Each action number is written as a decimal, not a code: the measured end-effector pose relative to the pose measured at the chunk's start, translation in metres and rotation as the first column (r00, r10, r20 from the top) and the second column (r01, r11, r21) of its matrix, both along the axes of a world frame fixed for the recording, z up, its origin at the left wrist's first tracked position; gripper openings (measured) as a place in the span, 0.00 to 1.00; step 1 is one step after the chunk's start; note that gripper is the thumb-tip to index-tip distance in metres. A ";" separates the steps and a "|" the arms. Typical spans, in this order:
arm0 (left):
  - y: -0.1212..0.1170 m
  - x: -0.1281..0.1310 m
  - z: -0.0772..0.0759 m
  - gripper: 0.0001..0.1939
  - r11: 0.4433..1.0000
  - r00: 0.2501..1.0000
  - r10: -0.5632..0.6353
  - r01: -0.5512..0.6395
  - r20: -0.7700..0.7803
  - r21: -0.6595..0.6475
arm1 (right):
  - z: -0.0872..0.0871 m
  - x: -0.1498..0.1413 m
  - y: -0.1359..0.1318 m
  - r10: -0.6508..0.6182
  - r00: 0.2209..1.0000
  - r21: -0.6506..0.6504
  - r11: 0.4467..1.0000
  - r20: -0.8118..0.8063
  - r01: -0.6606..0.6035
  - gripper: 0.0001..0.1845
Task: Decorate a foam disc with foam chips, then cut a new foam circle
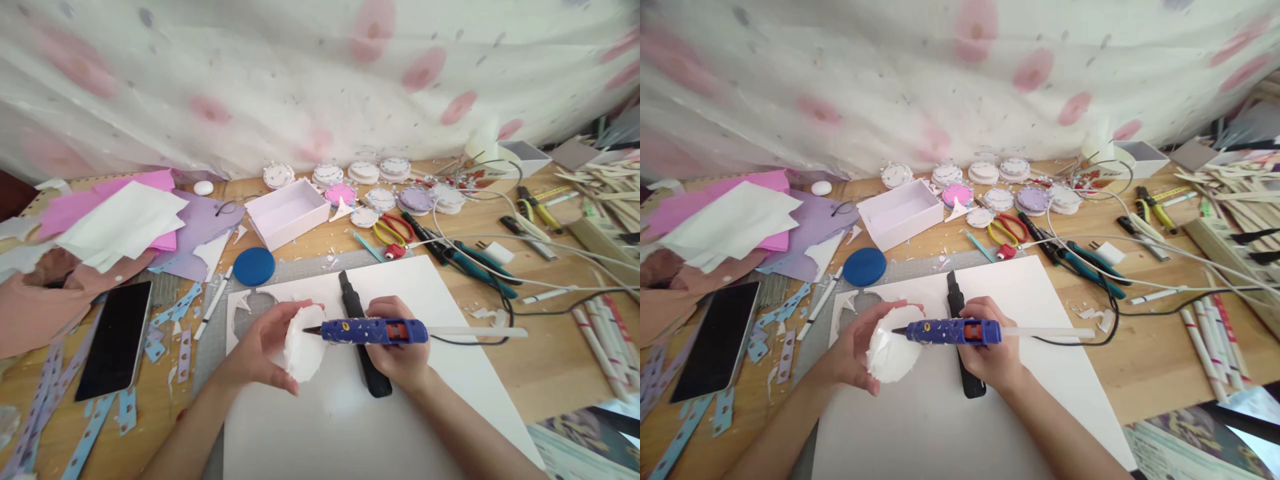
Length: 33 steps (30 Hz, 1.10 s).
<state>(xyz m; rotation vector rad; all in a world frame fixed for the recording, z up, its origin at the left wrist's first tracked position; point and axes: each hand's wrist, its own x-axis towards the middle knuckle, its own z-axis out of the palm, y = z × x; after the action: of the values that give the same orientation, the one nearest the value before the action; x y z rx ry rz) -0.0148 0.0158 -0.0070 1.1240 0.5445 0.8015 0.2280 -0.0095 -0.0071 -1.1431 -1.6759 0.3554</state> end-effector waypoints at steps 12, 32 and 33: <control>-0.001 0.000 -0.003 0.46 0.999 0.997 0.038 -0.036 0.061 -0.037 | 0.002 0.003 -0.001 0.046 0.999 -0.003 0.999 0.009 -0.046 0.14; -0.001 0.001 0.000 0.45 1.000 1.000 0.020 -0.020 0.015 -0.016 | 0.001 0.007 0.000 0.036 0.998 -0.030 0.999 0.041 -0.035 0.12; -0.001 0.001 0.001 0.45 1.000 1.000 0.016 -0.016 0.011 -0.014 | 0.000 0.006 0.000 0.036 0.999 -0.035 0.999 0.032 -0.035 0.12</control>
<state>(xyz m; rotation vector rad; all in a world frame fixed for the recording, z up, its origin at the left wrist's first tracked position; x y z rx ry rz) -0.0137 0.0150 -0.0060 1.1035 0.5496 0.8158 0.2345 -0.0097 -0.0067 -1.1513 -1.7262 0.3910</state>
